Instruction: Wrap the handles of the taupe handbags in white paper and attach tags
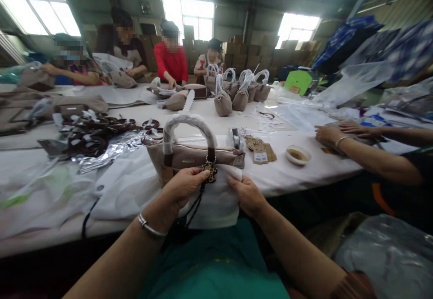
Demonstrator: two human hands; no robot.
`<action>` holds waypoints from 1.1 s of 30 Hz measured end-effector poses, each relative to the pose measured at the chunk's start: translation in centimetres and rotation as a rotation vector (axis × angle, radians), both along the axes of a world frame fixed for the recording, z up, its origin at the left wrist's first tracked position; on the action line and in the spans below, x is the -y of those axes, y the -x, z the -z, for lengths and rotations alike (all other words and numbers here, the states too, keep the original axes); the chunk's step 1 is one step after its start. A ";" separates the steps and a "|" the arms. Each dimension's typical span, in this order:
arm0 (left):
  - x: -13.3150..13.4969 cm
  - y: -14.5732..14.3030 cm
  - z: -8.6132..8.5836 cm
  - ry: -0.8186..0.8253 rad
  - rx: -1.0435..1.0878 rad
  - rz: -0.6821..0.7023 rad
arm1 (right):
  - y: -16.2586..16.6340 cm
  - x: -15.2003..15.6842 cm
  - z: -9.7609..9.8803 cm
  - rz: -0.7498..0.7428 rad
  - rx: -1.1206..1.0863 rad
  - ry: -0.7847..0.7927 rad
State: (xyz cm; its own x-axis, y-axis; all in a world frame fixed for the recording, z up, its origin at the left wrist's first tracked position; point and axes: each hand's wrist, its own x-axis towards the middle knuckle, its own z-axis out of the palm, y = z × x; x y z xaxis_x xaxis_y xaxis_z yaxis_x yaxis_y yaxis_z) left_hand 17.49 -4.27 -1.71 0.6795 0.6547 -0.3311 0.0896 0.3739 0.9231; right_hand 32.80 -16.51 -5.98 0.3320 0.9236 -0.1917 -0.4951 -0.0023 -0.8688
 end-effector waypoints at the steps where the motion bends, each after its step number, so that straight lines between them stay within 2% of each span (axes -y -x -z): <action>1: 0.0 0.0 -0.2 -0.004 -0.006 0.004 | 0.3 -0.1 -0.1 0.008 0.011 0.008; 5: 0.1 0.0 -0.6 -0.085 -0.068 -0.006 | 1.3 -0.7 -0.7 0.061 0.003 0.007; 10: -0.1 0.3 -0.2 -0.179 -0.115 -0.008 | 2.5 -2.1 -1.4 0.089 -0.020 -0.046; 15: -0.4 0.8 0.4 -0.388 -0.186 -0.012 | 3.1 -3.2 -1.8 0.096 -0.045 -0.050; 18: -0.2 0.8 0.7 -0.550 -0.221 -0.067 | 3.5 -3.7 -2.1 0.098 -0.008 -0.062; 21: 0.2 0.8 1.1 -0.675 -0.256 -0.165 | 4.1 -4.2 -2.4 0.161 0.018 -0.033; 24: 0.8 1.0 1.1 -0.669 -0.219 -0.317 | 4.8 -4.6 -2.2 0.241 -0.021 -0.025; 29: 1.1 1.7 0.5 -0.666 -0.174 -0.523 | 5.4 -4.5 -1.4 0.290 -0.018 0.006; 31: 0.6 2.1 0.3 -0.653 -0.220 -0.549 | 5.4 -4.4 -1.3 0.293 0.001 0.012; 33: -0.2 2.4 0.3 -0.617 -0.270 -0.510 | 5.5 -4.3 -1.4 0.277 0.010 0.007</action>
State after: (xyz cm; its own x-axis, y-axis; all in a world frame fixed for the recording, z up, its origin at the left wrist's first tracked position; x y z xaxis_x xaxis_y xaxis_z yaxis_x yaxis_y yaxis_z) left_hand 15.05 -4.04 -1.97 0.2009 0.9765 0.0781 0.2938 -0.1361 0.9461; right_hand 27.30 -12.24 -4.62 0.5735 0.7960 -0.1935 -0.4693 0.1256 -0.8741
